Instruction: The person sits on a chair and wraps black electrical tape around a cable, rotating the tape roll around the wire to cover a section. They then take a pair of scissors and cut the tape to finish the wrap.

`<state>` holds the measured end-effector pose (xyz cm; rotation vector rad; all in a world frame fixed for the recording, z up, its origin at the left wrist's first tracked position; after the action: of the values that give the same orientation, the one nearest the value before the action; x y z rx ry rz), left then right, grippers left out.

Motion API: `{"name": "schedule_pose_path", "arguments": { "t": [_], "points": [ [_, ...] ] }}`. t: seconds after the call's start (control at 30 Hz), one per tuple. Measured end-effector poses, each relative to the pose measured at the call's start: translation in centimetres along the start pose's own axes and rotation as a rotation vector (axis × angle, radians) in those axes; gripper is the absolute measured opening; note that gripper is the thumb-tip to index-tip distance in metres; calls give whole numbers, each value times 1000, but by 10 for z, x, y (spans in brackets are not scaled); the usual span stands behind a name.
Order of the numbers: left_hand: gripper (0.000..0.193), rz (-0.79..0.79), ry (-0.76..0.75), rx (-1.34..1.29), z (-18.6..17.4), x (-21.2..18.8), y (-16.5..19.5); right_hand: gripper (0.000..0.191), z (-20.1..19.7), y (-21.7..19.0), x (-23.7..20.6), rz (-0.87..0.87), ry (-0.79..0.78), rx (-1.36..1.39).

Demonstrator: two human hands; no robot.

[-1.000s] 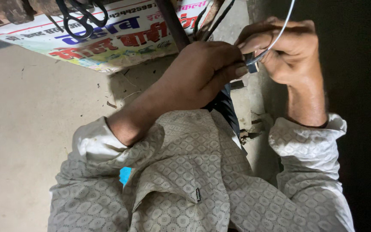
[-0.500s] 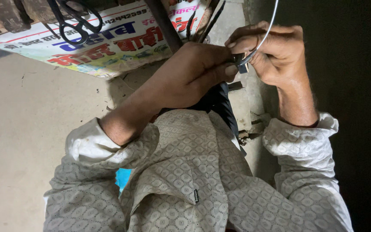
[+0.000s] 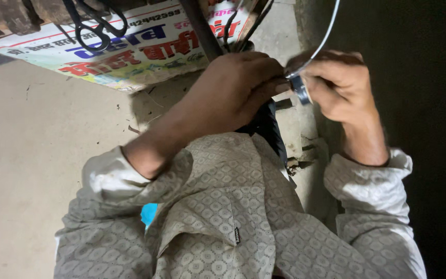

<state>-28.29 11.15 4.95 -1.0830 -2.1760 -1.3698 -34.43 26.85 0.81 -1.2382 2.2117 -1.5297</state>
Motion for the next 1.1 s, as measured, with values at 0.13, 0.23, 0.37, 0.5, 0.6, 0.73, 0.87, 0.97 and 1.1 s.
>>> {"name": "schedule_pose_path", "arguments": {
  "t": [0.13, 0.23, 0.37, 0.5, 0.6, 0.73, 0.87, 0.97, 1.1],
  "points": [
    [18, -18, 26, 229, 8, -1, 2, 22, 1, 1, -20, 106, -25, 461],
    [32, -8, -22, 329, 18, -1, 5, 20, -2, 1, -25, 229, 50, 597],
    [46, 34, 53, 370, 21, -3, 14, 18, 2, -2, -21, 372, 118, 766],
    [51, 9, 52, 370, 26, -6, 10, 38, 10, -1, -24, 479, 140, 1006],
    [44, -19, 66, 328, 26, -7, 8, 28, 7, -12, -18, 277, 50, 857],
    [19, -72, 193, 309, 12, -7, 7, 16, -9, -10, -9, 65, 59, 633],
    [37, -157, 182, 157, 10, -5, -1, 20, -17, 3, 9, 46, 197, 568],
    [45, -214, 163, -2, 10, -1, -12, 23, -7, -8, 22, 8, 127, 454],
    [48, -290, 124, -182, 13, 2, -28, 17, 7, -17, 32, -42, 15, 197]
  ]
}}
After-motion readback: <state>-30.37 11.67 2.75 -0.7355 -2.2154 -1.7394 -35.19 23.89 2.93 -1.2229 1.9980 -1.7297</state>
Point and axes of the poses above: each hand's wrist, its own x-axis towards the middle knuckle, its own z-axis out of the palm, y = z × x, the point moved 10 cm from there along x, towards the middle knuckle, and after that the axes turned 9 degrees about z, right-handed, at the moved point
